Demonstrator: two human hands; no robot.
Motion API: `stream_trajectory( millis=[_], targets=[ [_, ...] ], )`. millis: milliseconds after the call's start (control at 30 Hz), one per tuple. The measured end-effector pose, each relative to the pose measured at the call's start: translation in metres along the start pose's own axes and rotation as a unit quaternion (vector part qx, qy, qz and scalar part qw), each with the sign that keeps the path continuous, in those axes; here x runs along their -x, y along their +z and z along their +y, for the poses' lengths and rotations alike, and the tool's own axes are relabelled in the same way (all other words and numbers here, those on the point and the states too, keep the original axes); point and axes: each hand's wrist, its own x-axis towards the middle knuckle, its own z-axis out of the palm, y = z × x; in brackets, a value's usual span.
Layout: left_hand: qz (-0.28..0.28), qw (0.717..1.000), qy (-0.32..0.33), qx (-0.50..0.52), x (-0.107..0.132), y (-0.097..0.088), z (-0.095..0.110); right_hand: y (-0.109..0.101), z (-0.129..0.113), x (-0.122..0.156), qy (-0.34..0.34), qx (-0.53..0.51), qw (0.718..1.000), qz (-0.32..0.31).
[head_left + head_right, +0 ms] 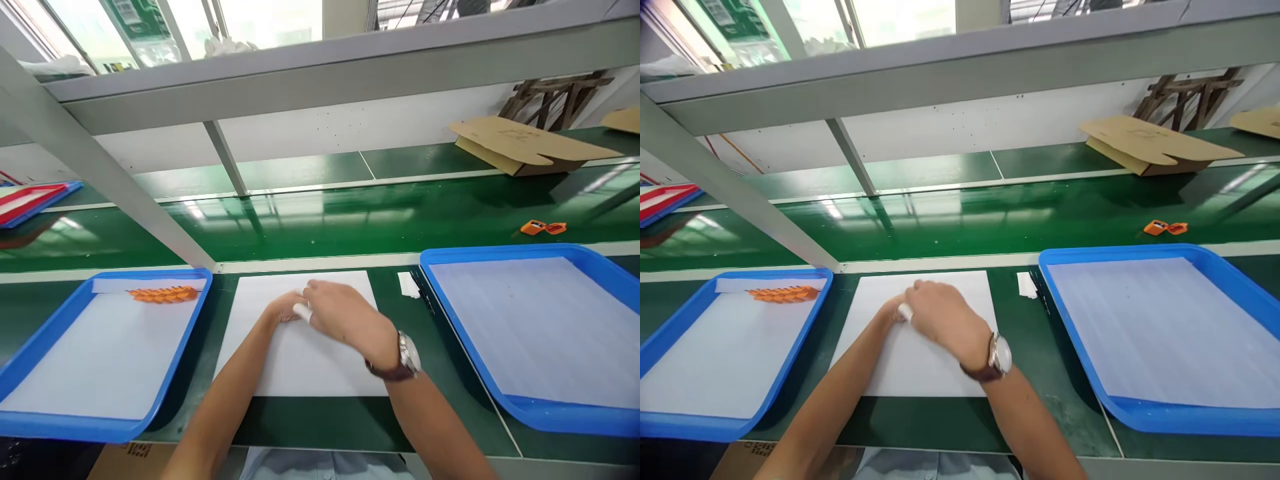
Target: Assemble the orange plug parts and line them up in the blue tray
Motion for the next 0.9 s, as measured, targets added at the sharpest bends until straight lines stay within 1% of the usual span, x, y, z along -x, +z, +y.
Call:
stream_trajectory(
  millis=[33, 67, 100, 133, 200, 267, 400, 567, 733, 900],
  targets=[
    [-0.032, 0.999, -0.009, 0.007, -0.001, 0.0, 0.0, 0.006, 0.015, -0.01, 0.04, -0.058, 0.997, 0.026],
    [-0.074, 0.997, -0.02, 0.017, -0.003, 0.0, 0.0, 0.013, 0.028, -0.019, 0.073, -0.134, 0.986, 0.065],
    [-0.111, 0.993, -0.029, 0.029, -0.004, 0.0, -0.001, 0.02, 0.04, -0.027, 0.082, -0.158, 0.981, 0.081],
    [-0.135, 0.989, -0.035, 0.039, -0.006, 0.0, -0.001, 0.028, 0.05, -0.034, 0.087, -0.181, 0.975, 0.09],
    [-0.16, 0.985, -0.04, 0.056, -0.008, -0.001, -0.002, 0.043, 0.065, -0.043, 0.096, -0.225, 0.964, 0.099],
    [-0.17, 0.982, -0.042, 0.068, -0.008, -0.002, -0.002, 0.058, 0.073, -0.048, 0.108, -0.276, 0.949, 0.106],
    [-0.186, 0.978, -0.046, 0.076, -0.007, -0.005, -0.004, 0.08, 0.078, -0.049, 0.135, -0.356, 0.918, 0.112],
    [-0.204, 0.975, -0.052, 0.076, -0.009, -0.007, -0.007, 0.096, 0.081, -0.043, 0.166, -0.397, 0.893, 0.129],
    [-0.221, 0.971, -0.06, 0.071, -0.01, -0.009, -0.005, 0.105, 0.083, -0.042, 0.187, -0.414, 0.879, 0.141],
    [-0.233, 0.97, -0.054, 0.038, -0.006, -0.008, 0.006, 0.109, 0.083, -0.042, 0.199, -0.411, 0.877, 0.149]
  ],
)
